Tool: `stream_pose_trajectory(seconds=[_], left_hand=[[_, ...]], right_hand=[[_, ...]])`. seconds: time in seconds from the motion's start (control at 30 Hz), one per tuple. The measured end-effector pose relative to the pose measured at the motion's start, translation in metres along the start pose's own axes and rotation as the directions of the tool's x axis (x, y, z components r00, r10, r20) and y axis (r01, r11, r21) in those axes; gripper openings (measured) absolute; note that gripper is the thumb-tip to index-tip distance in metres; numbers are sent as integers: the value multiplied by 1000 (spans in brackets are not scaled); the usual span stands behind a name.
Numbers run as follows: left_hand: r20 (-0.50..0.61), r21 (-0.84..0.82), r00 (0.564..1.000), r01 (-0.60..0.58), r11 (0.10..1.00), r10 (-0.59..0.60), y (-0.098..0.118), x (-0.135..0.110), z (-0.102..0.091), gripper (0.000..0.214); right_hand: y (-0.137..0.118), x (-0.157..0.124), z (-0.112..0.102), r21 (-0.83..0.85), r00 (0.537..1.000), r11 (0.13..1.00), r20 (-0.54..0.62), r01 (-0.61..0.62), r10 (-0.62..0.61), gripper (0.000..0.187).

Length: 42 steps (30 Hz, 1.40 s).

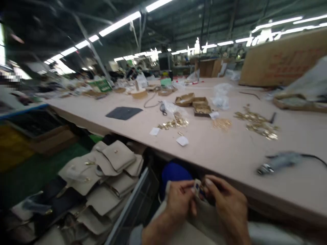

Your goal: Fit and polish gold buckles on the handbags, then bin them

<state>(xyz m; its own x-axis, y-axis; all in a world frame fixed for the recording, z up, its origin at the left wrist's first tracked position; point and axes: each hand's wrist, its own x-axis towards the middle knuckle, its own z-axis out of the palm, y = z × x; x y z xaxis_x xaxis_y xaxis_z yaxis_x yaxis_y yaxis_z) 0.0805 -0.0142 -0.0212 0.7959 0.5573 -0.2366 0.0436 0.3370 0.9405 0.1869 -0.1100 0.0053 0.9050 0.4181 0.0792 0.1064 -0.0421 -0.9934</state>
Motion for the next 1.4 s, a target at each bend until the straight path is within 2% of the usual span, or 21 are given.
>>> stream_pose_trajectory(seconds=[0.03, 0.07, 0.2, 0.47, 0.7, 1.1, 1.2, 1.4], left_hand=[[19, -18, 1000, -21, 1000, 21, -2, -1, 2, 42], [20, -42, 999, -30, 999, 31, -4, -1, 2, 40], [96, -86, 995, 2, 996, 6, -5, 1, -1, 47], [131, -58, 991, 6, 998, 1, 0, -3, -2, 53], [164, -51, 986, -23, 998, 31, 1, -5, -3, 46], [198, -58, 979, -43, 997, 54, 0, -7, -5, 47], [209, -46, 977, -39, 998, 48, -2, -6, -6, 48], [217, -26, 976, -29, 999, 34, -5, -5, -7, 52]], right_hand=[[6, -1, -5, -20, 999, 999, 2, -44, 44, 44], [13, -2, -9, 38, 997, 996, 1, -76, 76, 43], [22, -3, -13, 132, 991, 983, 36, -131, 127, 39], [-2, -9, -3, 58, 986, 994, 141, -97, 88, 36], [5, -9, -3, 6, 985, 999, 164, -49, 48, 31], [5, -10, -2, -90, 988, 996, 154, 6, 8, 28], [7, -10, -1, -87, 990, 996, 141, -13, 26, 30], [15, -8, -2, 8, 981, 992, 149, -125, 123, 38]])
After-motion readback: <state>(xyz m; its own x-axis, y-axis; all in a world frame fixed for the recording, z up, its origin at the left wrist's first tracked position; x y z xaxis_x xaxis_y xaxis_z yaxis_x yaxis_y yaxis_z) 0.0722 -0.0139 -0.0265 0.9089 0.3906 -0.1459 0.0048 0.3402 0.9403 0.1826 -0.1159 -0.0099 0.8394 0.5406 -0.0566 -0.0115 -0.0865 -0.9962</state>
